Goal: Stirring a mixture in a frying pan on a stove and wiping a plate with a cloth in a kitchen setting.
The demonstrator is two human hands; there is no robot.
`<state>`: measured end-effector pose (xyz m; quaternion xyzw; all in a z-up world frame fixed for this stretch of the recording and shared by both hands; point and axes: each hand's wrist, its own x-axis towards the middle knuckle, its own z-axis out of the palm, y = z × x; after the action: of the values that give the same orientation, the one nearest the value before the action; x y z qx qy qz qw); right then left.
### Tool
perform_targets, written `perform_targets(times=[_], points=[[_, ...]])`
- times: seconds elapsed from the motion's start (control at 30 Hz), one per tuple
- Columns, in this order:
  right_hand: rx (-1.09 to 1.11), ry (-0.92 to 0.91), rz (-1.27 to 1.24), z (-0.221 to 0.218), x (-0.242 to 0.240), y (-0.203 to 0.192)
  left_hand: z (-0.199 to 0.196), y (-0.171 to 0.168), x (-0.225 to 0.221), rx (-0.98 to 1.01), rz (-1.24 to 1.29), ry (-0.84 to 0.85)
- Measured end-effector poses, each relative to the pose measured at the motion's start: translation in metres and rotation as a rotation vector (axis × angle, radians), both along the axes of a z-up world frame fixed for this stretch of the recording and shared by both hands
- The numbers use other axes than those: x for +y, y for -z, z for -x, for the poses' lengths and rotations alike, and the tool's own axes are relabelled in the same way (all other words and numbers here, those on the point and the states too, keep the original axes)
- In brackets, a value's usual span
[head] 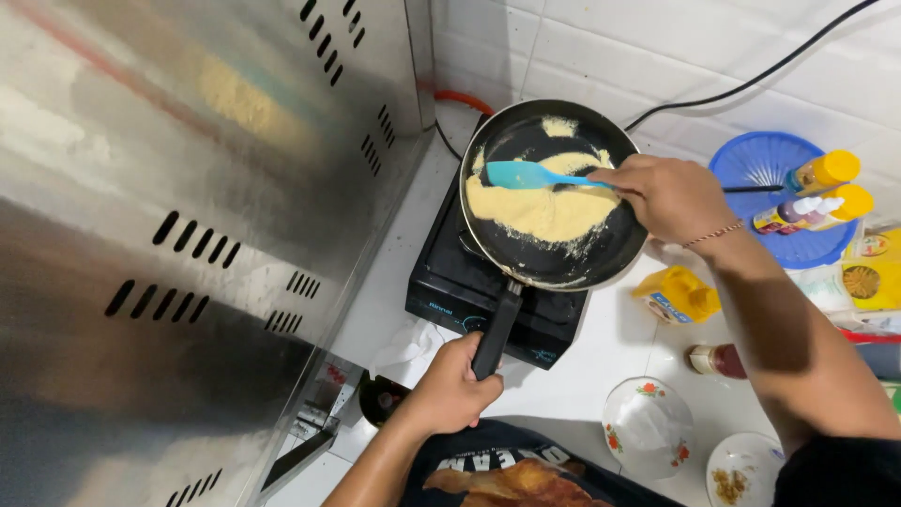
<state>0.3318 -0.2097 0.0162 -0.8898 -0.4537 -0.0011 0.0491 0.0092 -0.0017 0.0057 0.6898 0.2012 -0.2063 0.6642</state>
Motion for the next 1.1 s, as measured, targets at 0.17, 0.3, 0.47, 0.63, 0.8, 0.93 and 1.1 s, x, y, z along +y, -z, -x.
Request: perform_targets(times=[0.17, 0.3, 0.47, 0.63, 0.8, 0.93, 1.1], points=[[-0.081, -0.016, -0.083, -0.007, 0.006, 0.006, 0.002, 0.004, -0.003, 0.010, -0.029, 0.026], [0.071, -0.088, 0.032, 0.029, 0.000, -0.002, -0.004, 0.004, -0.003, 0.021, -0.013, -0.009], [0.016, 0.215, 0.003, 0.052, -0.024, -0.008, -0.006, 0.008, -0.002, -0.020, -0.026, -0.025], [0.125, 0.223, -0.005, 0.090, -0.016, 0.017, -0.004, 0.008, -0.006, -0.068, -0.039, -0.057], [-0.248, 0.291, -0.038, 0.083, -0.027, 0.014, 0.004, 0.004, -0.004, -0.010, -0.017, -0.048], [0.027, 0.364, 0.026, 0.101, 0.022, 0.001, 0.003, 0.007, -0.002, -0.051, -0.059, -0.030], [-0.598, 0.129, -0.125, 0.096, -0.038, 0.029, 0.005, 0.007, 0.002, -0.002, -0.024, -0.073]])
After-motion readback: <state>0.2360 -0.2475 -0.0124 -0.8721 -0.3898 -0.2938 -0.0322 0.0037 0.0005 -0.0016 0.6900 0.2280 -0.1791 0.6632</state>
